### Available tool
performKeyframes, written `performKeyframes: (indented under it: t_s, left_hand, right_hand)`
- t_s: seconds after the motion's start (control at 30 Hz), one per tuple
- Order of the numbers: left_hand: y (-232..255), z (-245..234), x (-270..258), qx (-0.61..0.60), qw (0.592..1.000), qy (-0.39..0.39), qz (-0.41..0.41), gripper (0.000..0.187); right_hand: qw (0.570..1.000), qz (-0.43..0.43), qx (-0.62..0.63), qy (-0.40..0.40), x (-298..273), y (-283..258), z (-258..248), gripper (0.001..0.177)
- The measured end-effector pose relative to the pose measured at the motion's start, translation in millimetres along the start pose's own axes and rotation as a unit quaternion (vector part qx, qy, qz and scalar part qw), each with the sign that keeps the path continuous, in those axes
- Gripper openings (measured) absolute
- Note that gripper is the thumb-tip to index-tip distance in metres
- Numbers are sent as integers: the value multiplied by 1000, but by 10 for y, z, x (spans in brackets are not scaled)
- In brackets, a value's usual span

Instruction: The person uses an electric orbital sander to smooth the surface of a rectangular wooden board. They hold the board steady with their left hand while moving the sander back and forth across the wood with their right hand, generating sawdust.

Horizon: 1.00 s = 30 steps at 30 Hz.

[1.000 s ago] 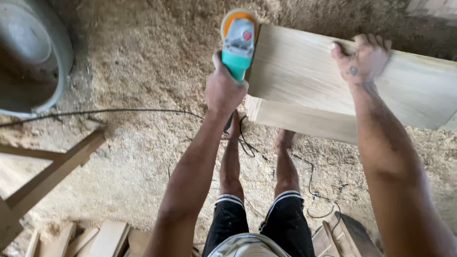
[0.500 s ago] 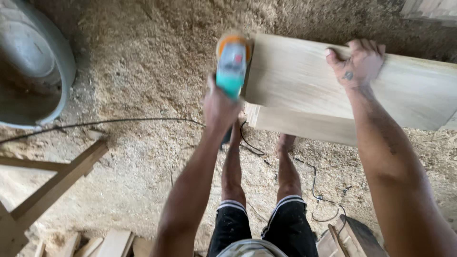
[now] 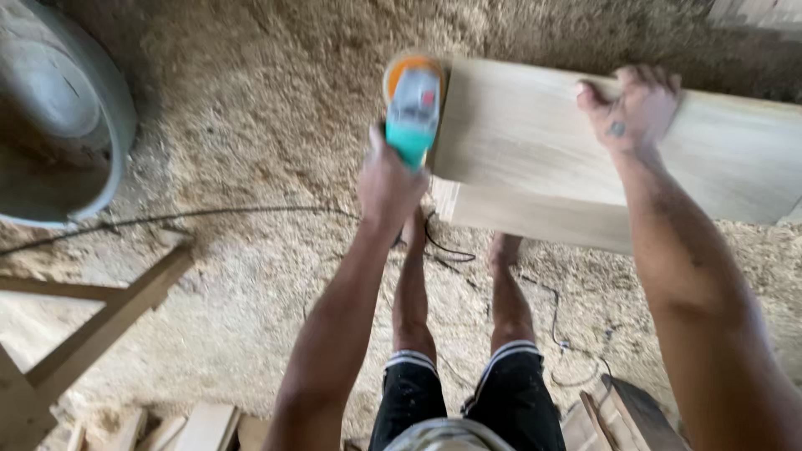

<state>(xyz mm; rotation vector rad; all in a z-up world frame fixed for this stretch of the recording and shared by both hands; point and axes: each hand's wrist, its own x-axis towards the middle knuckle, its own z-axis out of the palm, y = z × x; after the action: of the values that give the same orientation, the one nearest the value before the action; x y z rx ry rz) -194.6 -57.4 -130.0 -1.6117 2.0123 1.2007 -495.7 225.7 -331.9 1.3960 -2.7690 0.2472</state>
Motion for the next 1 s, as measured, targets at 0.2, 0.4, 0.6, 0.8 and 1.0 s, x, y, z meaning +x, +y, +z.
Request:
performKeyframes:
  t_s: [0.2, 0.4, 0.6, 0.8, 1.0]
  left_hand:
    - [-329, 68, -253, 13, 1000, -16, -17, 81]
    - [-810, 145, -834, 46, 999, -10, -24, 81]
    - [-144, -66, 33, -3, 999, 11, 47, 76]
    - [-297, -637, -115, -140, 985, 78, 57, 83]
    - [-641, -1194, -817, -144, 980, 113, -81, 72]
  right_hand:
    - [999, -14, 37, 0, 158, -6, -76, 45]
    - [998, -27, 44, 29, 82, -135, -168, 48]
    - [883, 134, -163, -418, 519, -192, -498, 91]
    - [900, -14, -123, -419, 608, 57, -1225, 125]
    - [888, -86, -284, -350, -367, 194, -2008, 71]
